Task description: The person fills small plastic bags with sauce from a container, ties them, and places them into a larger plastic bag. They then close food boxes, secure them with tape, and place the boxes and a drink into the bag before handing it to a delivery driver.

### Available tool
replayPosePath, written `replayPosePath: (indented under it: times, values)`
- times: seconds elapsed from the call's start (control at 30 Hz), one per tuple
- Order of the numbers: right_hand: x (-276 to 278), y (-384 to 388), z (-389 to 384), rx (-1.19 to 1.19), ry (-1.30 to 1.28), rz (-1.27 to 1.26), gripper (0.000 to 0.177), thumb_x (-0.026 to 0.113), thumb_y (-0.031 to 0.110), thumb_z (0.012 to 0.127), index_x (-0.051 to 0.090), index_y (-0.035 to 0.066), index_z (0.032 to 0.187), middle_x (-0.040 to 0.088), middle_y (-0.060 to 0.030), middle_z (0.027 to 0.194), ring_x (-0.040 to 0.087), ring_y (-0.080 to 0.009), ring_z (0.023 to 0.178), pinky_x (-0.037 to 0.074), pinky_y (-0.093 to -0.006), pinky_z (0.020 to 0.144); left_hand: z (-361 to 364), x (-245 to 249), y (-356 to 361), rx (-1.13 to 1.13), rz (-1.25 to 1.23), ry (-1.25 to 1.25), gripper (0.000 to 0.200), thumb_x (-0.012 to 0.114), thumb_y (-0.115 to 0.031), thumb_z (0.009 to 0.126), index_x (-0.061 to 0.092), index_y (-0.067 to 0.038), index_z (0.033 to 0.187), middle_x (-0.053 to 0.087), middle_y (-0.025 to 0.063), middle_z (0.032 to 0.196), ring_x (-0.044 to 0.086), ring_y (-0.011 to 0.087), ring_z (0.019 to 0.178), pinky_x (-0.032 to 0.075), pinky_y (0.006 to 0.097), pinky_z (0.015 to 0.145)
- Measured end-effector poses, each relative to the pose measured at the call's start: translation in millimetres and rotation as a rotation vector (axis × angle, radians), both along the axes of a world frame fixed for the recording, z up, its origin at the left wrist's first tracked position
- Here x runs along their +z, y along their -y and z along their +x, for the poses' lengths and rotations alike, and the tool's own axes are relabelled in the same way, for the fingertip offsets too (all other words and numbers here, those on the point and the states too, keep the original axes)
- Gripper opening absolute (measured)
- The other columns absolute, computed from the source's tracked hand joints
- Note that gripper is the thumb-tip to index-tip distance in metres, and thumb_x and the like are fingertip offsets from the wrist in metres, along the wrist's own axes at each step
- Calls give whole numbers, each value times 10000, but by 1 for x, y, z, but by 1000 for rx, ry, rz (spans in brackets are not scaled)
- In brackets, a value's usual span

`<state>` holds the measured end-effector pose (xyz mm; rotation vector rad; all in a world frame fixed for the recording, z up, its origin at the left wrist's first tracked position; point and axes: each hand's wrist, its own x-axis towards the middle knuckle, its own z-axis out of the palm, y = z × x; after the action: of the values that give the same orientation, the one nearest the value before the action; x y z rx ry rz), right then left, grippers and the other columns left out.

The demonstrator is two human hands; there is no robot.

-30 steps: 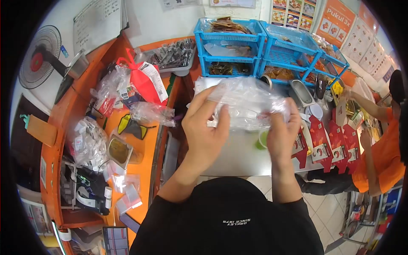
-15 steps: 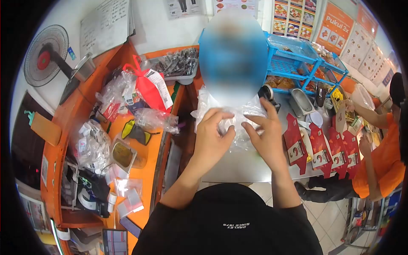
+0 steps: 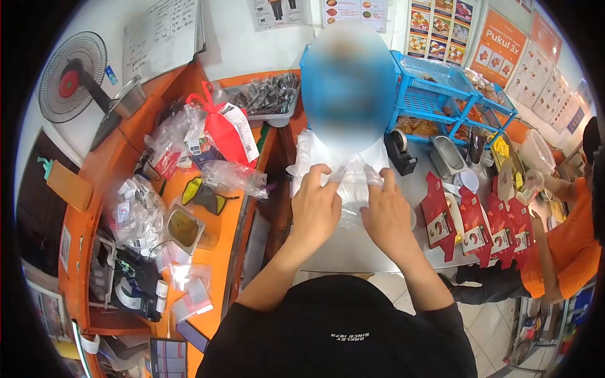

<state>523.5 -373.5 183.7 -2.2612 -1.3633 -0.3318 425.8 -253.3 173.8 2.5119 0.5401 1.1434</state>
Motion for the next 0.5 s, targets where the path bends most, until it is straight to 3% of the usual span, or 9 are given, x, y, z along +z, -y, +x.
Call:
replayPosePath:
  times: [0.07, 0.13, 0.2, 0.27, 0.33, 0.4, 0.5]
  values:
    - [4, 3, 2, 29, -33, -2, 197, 587, -42, 692, 600, -65, 887, 464, -245, 1130, 614, -368, 818, 525, -421, 661, 0, -5, -3, -17, -110, -36, 159, 617, 46, 708, 694, -29, 825, 573, 120, 958, 594, 292, 894, 479, 373, 707]
    - [2, 6, 3, 53, -77, -7, 192, 555, -67, 693, 609, -59, 877, 469, -247, 1122, 618, -365, 801, 525, -425, 661, 1, -18, -16, -200, -349, -39, 157, 644, 37, 693, 700, -32, 822, 569, 110, 919, 588, 270, 849, 462, 349, 676]
    - [-6, 7, 7, 249, -146, -88, 197, 543, -57, 704, 645, -31, 870, 521, -250, 1060, 628, -363, 723, 525, -427, 632, 2, -33, -22, -247, -355, -15, 163, 643, 43, 694, 703, -33, 825, 562, 105, 888, 580, 258, 799, 451, 340, 657]
    - [-18, 5, 15, 145, -143, -210, 185, 554, -17, 724, 658, -21, 877, 545, -239, 1029, 635, -360, 735, 524, -425, 641, 4, -42, -22, -298, -354, 12, 169, 642, 49, 695, 706, -34, 828, 554, 100, 856, 572, 246, 749, 441, 330, 639]
    - [-29, 3, 18, 45, -135, -334, 179, 566, 23, 744, 670, -12, 884, 569, -228, 998, 643, -358, 747, 523, -422, 649, 5, -48, -16, -280, -618, 9, 174, 607, 74, 710, 705, -27, 812, 535, 90, 807, 539, 216, 669, 429, 320, 603]
    - [-36, 2, 18, -4, -103, -508, 180, 592, 75, 749, 671, -5, 889, 587, -223, 966, 653, -351, 752, 523, -423, 651, 3, -48, -10, -230, -520, -38, 197, 588, 71, 723, 705, -34, 842, 533, 104, 810, 555, 256, 688, 442, 353, 611]
    - [-37, 4, 16, 0, -67, -476, 155, 626, 106, 761, 672, -7, 857, 594, -230, 936, 659, -350, 754, 525, -435, 668, 7, -55, -4, -142, -288, -93, 217, 566, 50, 745, 682, -21, 914, 533, 128, 849, 579, 314, 730, 470, 404, 639]
